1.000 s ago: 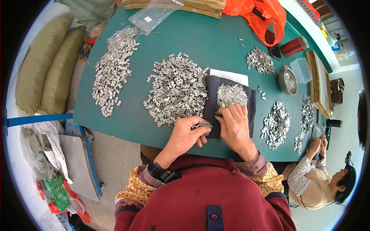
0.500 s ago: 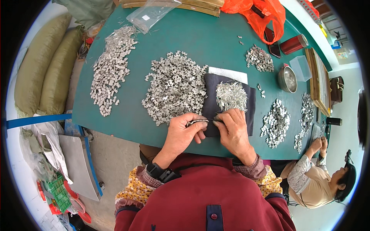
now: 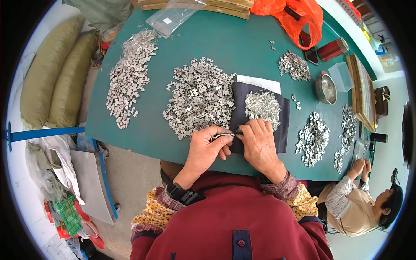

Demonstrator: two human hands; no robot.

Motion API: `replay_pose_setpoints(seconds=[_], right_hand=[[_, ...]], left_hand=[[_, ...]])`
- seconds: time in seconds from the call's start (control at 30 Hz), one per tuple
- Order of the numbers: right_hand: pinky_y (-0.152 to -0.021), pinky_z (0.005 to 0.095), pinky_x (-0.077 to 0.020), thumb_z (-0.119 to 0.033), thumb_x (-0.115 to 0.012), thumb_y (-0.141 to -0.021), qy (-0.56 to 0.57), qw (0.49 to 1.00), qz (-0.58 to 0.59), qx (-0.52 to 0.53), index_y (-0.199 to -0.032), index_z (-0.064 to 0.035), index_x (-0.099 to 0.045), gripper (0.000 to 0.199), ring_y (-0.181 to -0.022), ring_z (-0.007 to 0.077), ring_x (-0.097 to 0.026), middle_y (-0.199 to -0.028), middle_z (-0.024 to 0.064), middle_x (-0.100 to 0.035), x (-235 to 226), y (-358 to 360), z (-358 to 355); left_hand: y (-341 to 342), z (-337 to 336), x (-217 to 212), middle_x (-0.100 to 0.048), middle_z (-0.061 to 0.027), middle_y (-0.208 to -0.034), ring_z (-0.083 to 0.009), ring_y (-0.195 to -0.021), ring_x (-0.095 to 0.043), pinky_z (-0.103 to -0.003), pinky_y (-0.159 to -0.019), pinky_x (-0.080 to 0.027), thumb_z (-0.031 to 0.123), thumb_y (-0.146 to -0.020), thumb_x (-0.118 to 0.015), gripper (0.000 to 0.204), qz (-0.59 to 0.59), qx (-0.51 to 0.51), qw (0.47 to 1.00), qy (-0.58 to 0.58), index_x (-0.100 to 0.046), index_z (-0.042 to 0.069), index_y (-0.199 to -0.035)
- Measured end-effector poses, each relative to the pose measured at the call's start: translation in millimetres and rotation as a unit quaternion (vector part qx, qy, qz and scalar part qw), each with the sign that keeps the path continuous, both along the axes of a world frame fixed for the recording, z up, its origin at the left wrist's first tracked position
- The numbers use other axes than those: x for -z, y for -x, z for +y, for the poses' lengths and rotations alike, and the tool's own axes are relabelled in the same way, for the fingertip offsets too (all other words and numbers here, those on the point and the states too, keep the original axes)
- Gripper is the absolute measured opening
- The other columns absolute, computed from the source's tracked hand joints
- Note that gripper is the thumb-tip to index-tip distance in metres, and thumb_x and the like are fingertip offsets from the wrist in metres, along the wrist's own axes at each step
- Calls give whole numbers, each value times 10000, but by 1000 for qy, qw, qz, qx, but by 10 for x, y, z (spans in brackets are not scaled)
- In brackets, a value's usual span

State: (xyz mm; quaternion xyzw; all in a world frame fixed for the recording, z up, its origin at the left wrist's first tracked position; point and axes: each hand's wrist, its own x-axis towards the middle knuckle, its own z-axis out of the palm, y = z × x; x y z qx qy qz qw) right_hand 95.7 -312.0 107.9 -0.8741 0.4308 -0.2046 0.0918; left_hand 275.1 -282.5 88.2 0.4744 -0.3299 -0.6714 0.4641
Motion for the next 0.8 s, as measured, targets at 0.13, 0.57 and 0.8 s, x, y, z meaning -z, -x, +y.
replay_pose_setpoints(seconds=[0.13, 0.57, 0.8], right_hand=[[-742, 403, -367, -39, -648, -800, -18, 1000, 13, 0, -933, -40, -568, 155, -817, 292, -502, -850, 108, -509, -6, 25, -9], [-722, 362, -494, 16, -618, -887, -225, 922, -303, 91, -1001, -4, -581, 121, -812, 280, -605, -891, 141, -595, -35, 118, 156], [-694, 262, -483, -45, -641, -933, -336, 825, -440, 114, -966, -13, -593, 66, -779, 77, -544, -893, 20, -546, -5, 205, 209]], left_hand=[[14, 6, -2, -663, -76, -746, -109, -582, -635, -225, -473, -503, 33, -914, -654, 98, -4, 2, 1000, -5, -685, -48, -959], [174, 2, -133, -677, -88, -782, -129, -608, -654, -240, -497, -521, 24, -919, -651, 84, -70, 63, 995, 22, -686, -47, -949], [282, -2, -204, -678, -69, -768, -107, -605, -644, -235, -496, -520, 22, -920, -646, 74, -117, 104, 987, 24, -694, -32, -936]])
